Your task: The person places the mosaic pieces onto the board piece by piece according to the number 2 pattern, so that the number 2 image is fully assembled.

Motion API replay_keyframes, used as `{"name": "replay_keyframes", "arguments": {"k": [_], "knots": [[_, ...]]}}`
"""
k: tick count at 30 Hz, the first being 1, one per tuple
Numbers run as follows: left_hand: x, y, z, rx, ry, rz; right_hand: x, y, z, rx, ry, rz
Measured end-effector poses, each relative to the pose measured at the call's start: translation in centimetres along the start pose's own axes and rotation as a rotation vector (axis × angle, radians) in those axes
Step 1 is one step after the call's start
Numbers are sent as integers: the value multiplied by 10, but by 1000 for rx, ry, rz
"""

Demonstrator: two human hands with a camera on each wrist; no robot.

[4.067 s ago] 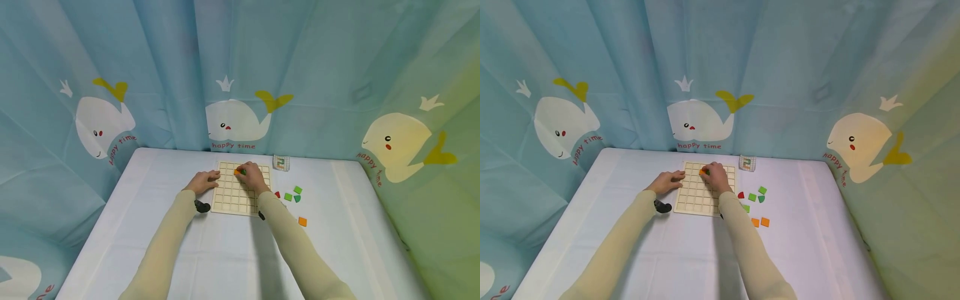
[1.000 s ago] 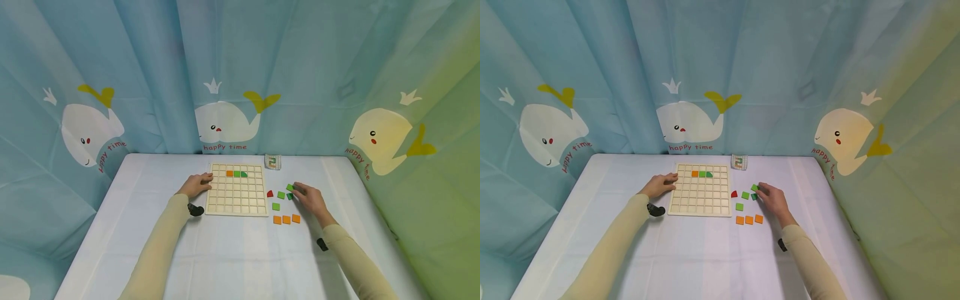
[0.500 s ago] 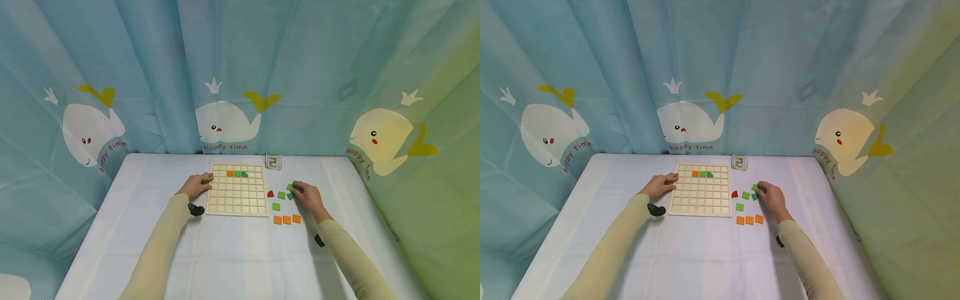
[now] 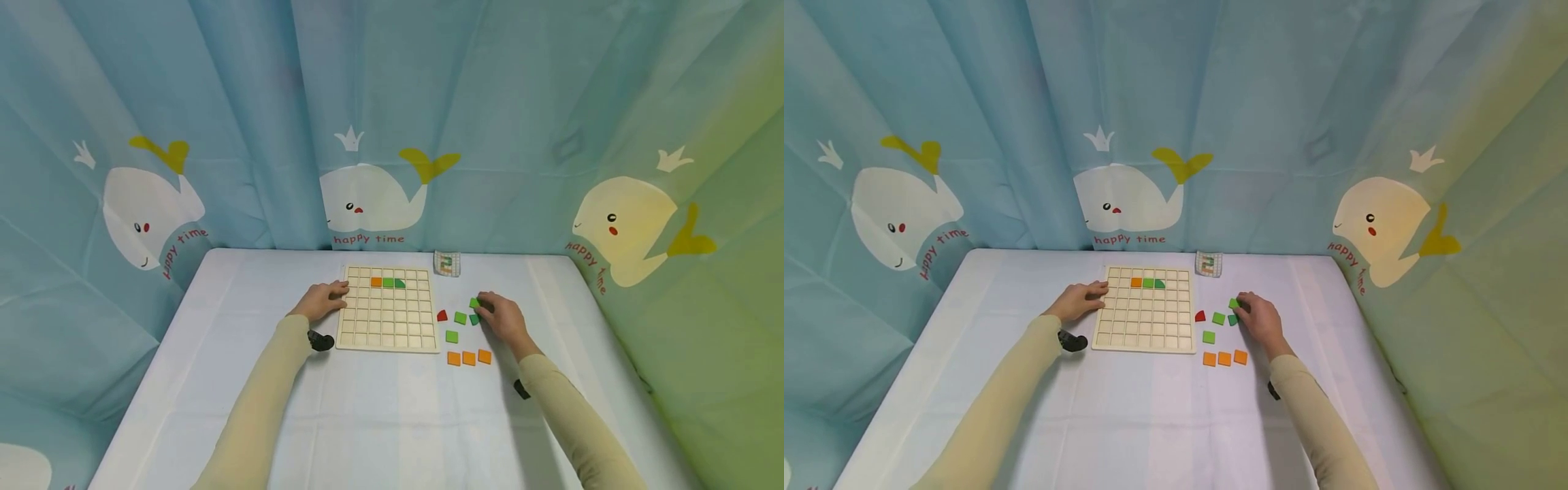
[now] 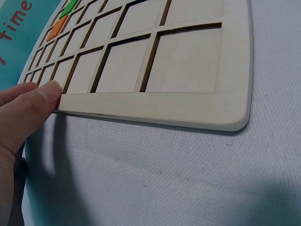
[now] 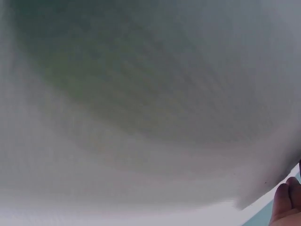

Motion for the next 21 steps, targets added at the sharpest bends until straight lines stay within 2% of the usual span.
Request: {"name": "replay_keyframes", "arguments": {"k": [5, 9, 17, 21], "knots": [[-1, 0, 0, -9, -2, -3, -1, -1, -1, 8, -13, -11], [-2, 0, -1, -8, 2, 0, -3, -4, -5, -24, -37, 12], [0, -1, 0, -5, 25, -1, -9, -5, -13, -178, 25, 3], [-1, -1, 0, 0, 24, 0, -15, -6, -26, -245, 3, 28]]}}
Point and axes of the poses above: each hand's wrist, its own x-axis away from the middle knuckle, its own y-axis out of the palm, z = x × y, the point moved 7 cm from there along -x, towards the middle knuckle, and after that the axes turned 1 degree about -x, right-handed, at the moved point
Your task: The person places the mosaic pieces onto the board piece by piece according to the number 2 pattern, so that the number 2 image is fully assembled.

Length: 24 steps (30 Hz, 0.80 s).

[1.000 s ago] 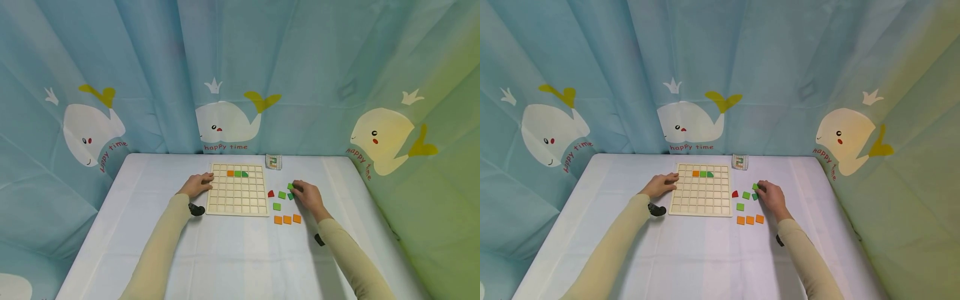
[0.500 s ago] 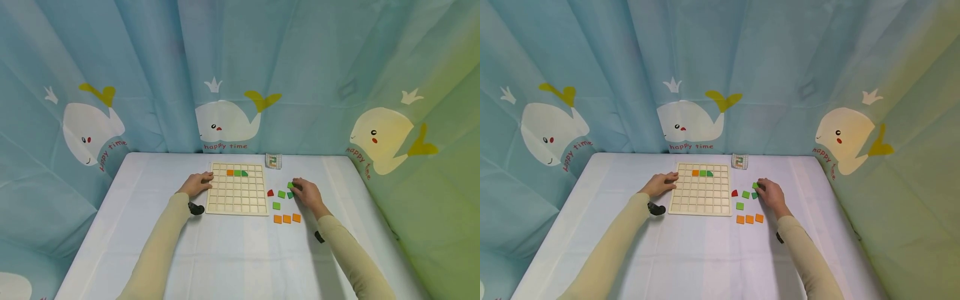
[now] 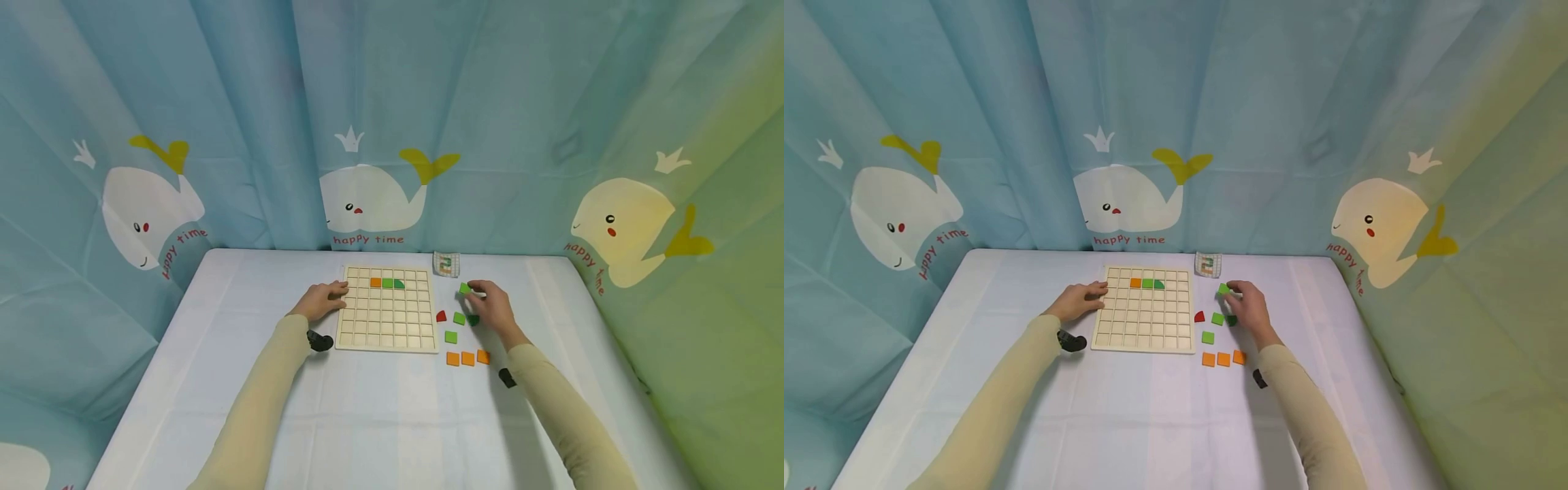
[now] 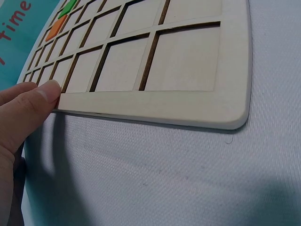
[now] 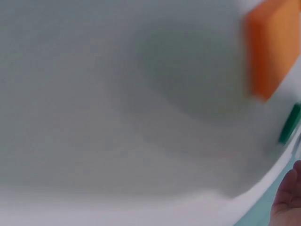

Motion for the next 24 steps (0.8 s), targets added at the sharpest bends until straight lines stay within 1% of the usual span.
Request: {"name": "replay_keyframes", "arguments": {"k": [3, 6, 9, 14, 16, 18, 21, 24], "knots": [[-1, 0, -1, 1, -1, 0, -6, 6, -11, -18, -27, 16], [-1, 0, -1, 9, -5, -6, -13, 17, -22, -17, -37, 7], [0, -2, 0, 18, -8, -11, -19, 30, -33, -7, -55, -22], [0, -3, 1, 19, -2, -6, -25, 56, -58, 52, -165, -90], [0, -2, 0, 21, -3, -5, -26, 66, -68, 65, -209, -113], [-1, -2, -1, 23, -11, -5, -27, 75, -77, 62, -236, -127], [-2, 0, -3, 27, -15, -7, -28, 87, -86, 55, -244, -153], [-1, 0, -2, 34, -15, -8, -30, 98, -91, 94, -258, -177]]}}
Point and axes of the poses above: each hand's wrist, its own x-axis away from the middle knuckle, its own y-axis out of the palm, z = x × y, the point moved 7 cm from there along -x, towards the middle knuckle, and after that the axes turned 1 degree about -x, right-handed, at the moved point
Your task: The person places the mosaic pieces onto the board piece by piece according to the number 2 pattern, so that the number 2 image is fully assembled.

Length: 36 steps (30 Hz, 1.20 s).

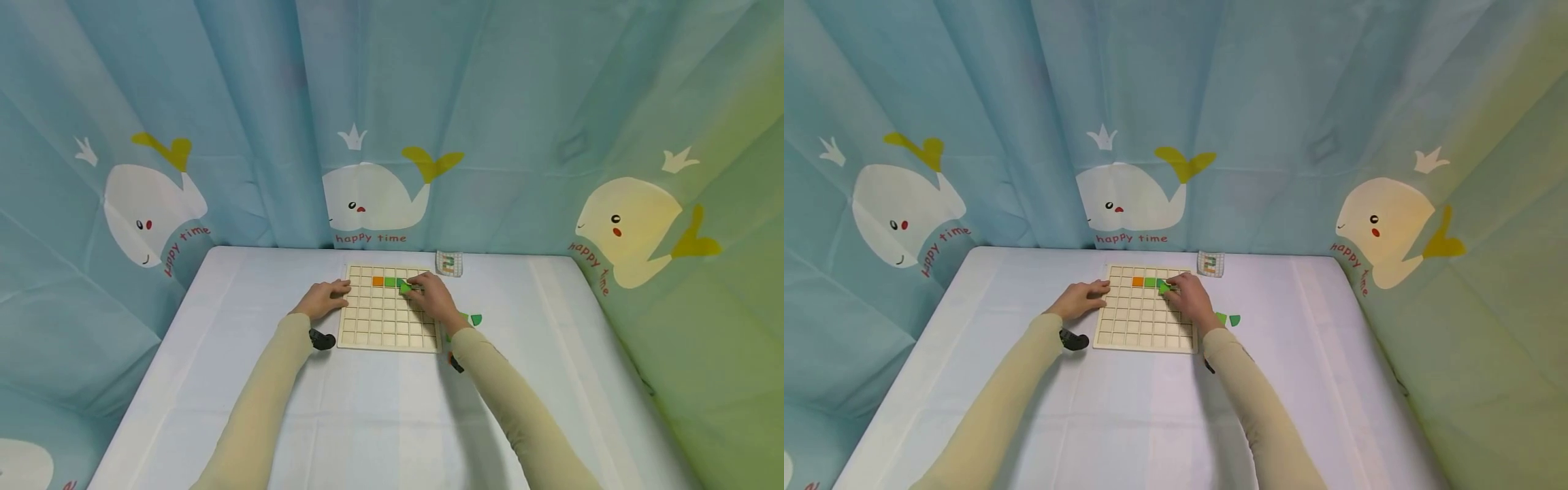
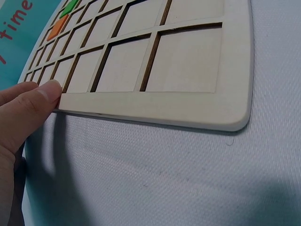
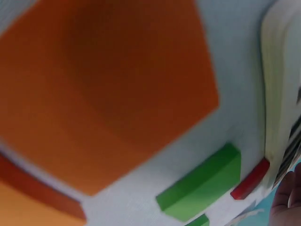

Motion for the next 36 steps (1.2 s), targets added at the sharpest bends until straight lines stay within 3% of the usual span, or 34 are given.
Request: {"name": "replay_keyframes", "arguments": {"k": [12, 20, 26, 36], "knots": [[5, -1, 8, 2, 39, 16, -2, 9, -2, 90, 9, -12], [6, -1, 8, -17, 25, 15, 0, 7, 0, 5, 32, -1], [3, 0, 3, -10, 10, 6, 13, -10, 14, -177, 141, 66], [1, 2, 1, -27, 11, 7, 56, -58, 55, -171, 304, 253]]}}
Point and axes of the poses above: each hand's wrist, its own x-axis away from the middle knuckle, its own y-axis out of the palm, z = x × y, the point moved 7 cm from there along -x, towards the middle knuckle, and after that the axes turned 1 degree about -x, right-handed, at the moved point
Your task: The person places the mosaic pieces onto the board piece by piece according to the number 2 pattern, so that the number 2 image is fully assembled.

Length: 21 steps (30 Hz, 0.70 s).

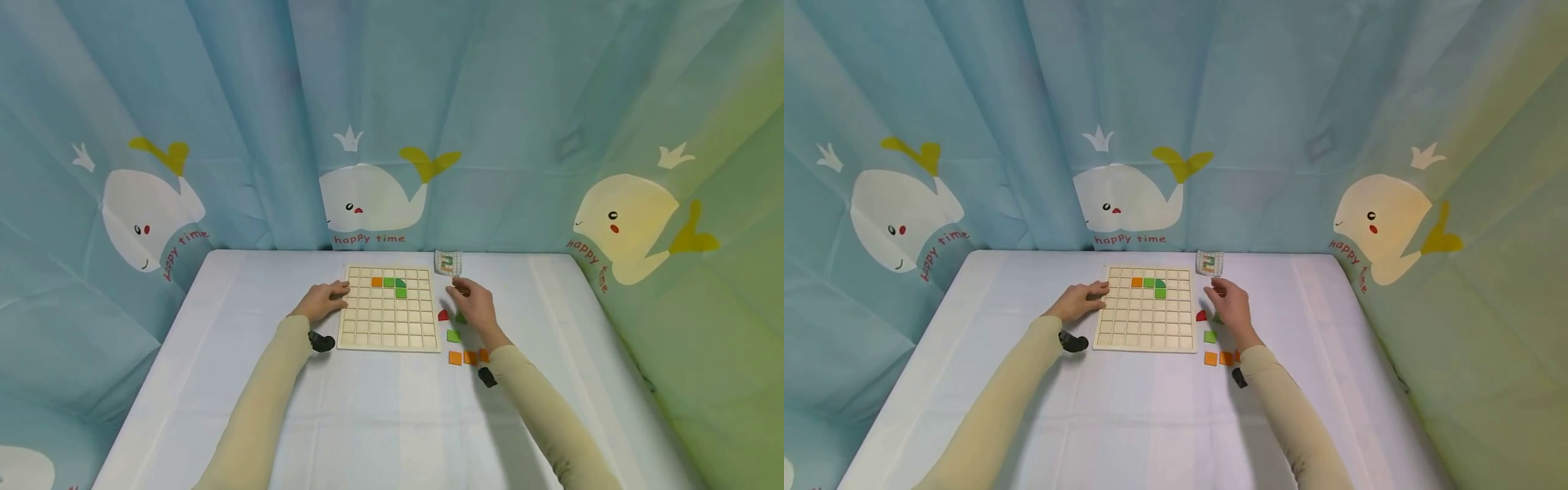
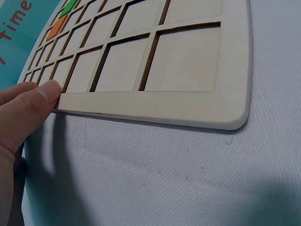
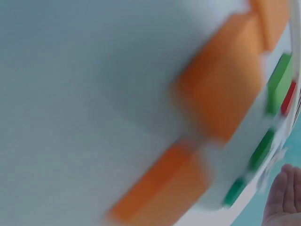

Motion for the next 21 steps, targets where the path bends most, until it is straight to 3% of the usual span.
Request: {"name": "replay_keyframes", "arguments": {"k": [5, 11, 21], "knots": [[0, 0, -1, -11, 4, 4, 16, -27, 23, -16, 64, 31], [2, -2, 2, -19, -3, -9, 33, -39, 46, 51, 134, -32], [3, -2, 4, 1, -5, -12, 50, -40, 53, 249, 15, -90]]}}
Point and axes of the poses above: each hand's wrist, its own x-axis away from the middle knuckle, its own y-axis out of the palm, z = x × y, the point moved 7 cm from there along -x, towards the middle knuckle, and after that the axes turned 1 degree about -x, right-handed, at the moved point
